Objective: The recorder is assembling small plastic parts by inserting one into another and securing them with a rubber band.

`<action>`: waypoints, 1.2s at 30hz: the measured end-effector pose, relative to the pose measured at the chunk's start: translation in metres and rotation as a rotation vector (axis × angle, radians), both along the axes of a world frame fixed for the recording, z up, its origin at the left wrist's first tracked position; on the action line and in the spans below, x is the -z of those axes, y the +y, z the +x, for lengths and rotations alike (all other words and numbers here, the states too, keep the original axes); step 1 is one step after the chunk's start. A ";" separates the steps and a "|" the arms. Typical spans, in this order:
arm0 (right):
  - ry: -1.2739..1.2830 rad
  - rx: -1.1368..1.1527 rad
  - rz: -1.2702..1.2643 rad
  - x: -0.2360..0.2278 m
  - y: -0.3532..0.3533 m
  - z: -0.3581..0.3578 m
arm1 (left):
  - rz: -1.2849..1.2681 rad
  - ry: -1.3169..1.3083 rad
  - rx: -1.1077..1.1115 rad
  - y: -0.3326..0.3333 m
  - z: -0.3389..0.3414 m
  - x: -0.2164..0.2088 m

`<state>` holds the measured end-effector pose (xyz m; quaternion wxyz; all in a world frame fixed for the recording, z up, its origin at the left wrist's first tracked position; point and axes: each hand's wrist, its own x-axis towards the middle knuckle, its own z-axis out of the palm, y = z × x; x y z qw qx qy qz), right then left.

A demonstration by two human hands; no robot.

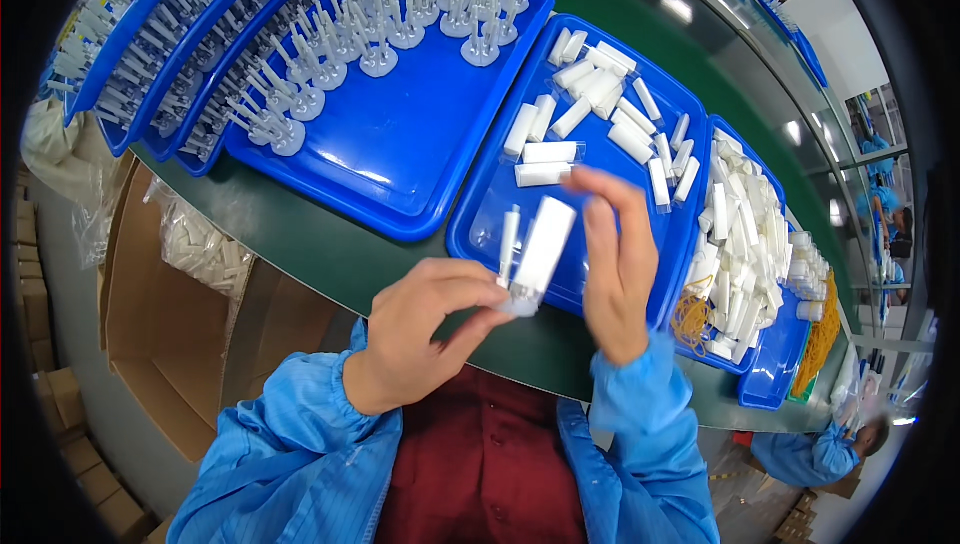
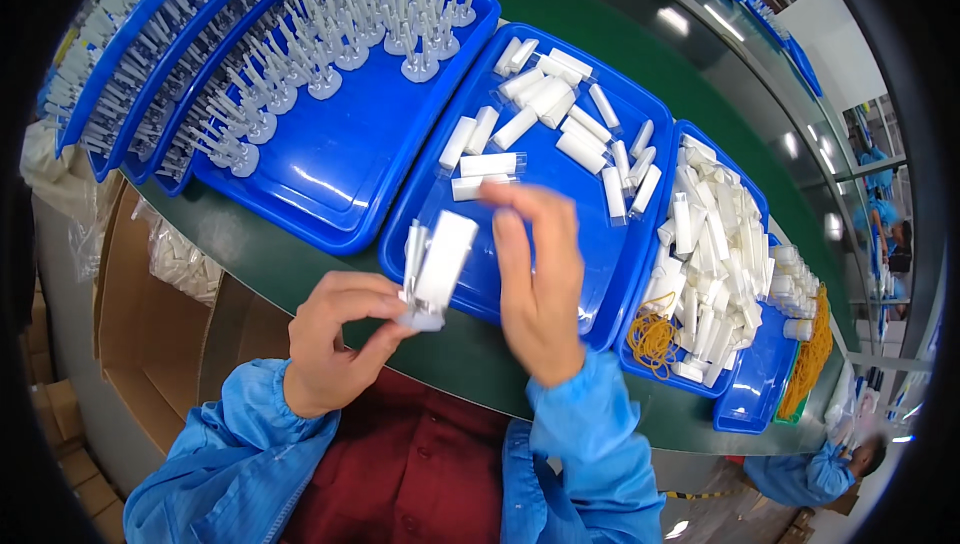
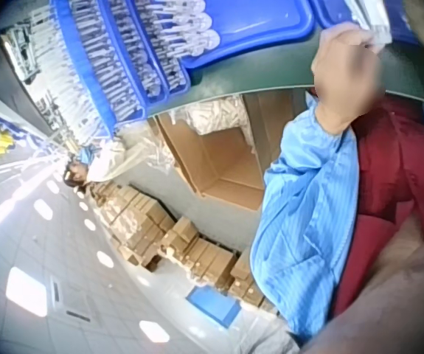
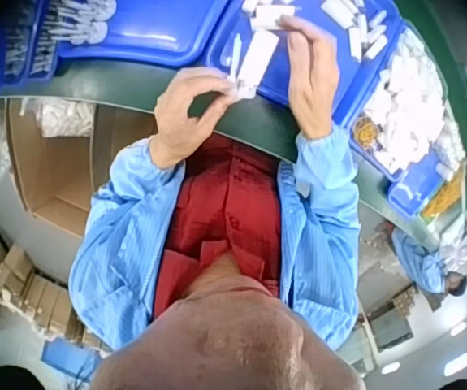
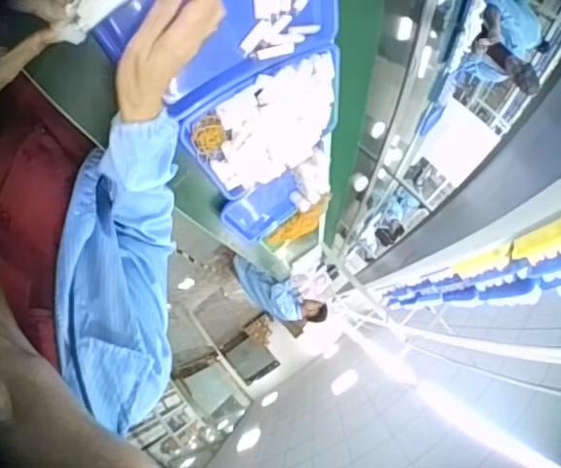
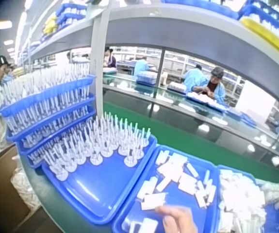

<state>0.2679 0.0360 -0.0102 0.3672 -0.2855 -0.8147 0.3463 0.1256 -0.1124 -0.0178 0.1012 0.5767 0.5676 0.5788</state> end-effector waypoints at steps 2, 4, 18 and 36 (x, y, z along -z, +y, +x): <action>-0.254 0.026 0.410 0.004 0.031 -0.008 | 0.009 0.036 -0.037 0.002 -0.002 0.000; -0.460 -0.045 0.366 0.008 0.035 -0.004 | 0.009 0.023 -0.072 0.001 -0.002 0.002; 0.100 0.067 -0.494 -0.014 0.003 0.048 | -0.084 0.044 0.354 0.000 0.010 -0.020; 0.115 -0.120 -0.280 0.004 0.000 0.063 | -0.024 0.216 0.340 -0.001 0.023 -0.016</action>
